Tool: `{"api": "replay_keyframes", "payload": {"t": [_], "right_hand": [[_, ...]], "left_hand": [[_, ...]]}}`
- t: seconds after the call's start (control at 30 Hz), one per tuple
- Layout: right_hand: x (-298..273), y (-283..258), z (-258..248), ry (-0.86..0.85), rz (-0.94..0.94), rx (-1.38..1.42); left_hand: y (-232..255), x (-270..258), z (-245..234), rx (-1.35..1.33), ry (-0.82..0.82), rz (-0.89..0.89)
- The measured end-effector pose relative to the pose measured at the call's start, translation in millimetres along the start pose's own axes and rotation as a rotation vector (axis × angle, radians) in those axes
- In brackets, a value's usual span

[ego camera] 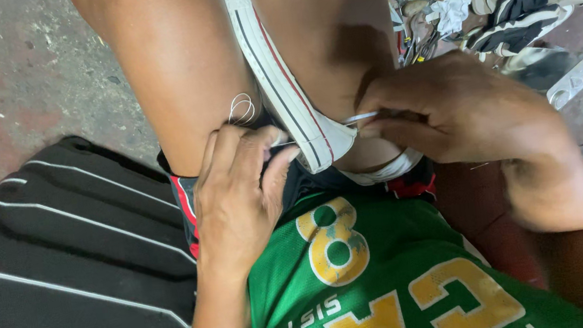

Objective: The person sits on the floor and sews the sole of a white slip-on shoe using a needle and white thread. They repeatedly push the needle through the shoe's sole and pull the thread tight to secure the stitching.

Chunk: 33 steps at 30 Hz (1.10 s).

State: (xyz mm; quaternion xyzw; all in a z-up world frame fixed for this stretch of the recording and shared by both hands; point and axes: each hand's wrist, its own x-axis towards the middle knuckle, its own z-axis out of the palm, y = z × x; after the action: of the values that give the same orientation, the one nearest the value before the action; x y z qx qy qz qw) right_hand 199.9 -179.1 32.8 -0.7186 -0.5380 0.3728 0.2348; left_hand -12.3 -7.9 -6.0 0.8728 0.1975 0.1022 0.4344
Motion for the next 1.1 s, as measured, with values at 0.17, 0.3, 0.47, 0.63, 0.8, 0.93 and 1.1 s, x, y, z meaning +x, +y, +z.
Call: {"api": "replay_keyframes", "payload": {"t": [0.17, 0.3, 0.47, 0.63, 0.8, 0.93, 1.1], "right_hand": [[11.2, 6.7, 5.6, 0.078, -0.039, 0.275], [21.3, -4.2, 24.3, 0.048, -0.182, 0.804], [34.1, -8.9, 46.0, 0.111, 0.041, 0.556], [29.2, -10.0, 49.5, 0.295, 0.042, 0.624], [6.2, -24.4, 51.3, 0.258, 0.193, -0.056], [-3.1, -35.5, 56.6, 0.236, 0.101, -0.135], [4.0, -24.3, 65.3, 0.339, -0.048, -0.064]], "left_hand": [[-4.4, 7.7, -1.1, 0.033, -0.036, 0.053], [-8.3, 10.4, 1.1, 0.060, -0.029, 0.072], [-5.2, 12.6, 3.3, 0.075, -0.017, 0.036], [6.6, 13.5, -8.3, -0.014, -0.091, 0.003], [13.2, 11.2, 7.4, -0.047, -0.296, -0.240], [9.3, 17.0, 20.8, 0.057, -0.289, -0.223], [6.6, 19.2, 10.9, 0.085, -0.196, -0.032]]}}
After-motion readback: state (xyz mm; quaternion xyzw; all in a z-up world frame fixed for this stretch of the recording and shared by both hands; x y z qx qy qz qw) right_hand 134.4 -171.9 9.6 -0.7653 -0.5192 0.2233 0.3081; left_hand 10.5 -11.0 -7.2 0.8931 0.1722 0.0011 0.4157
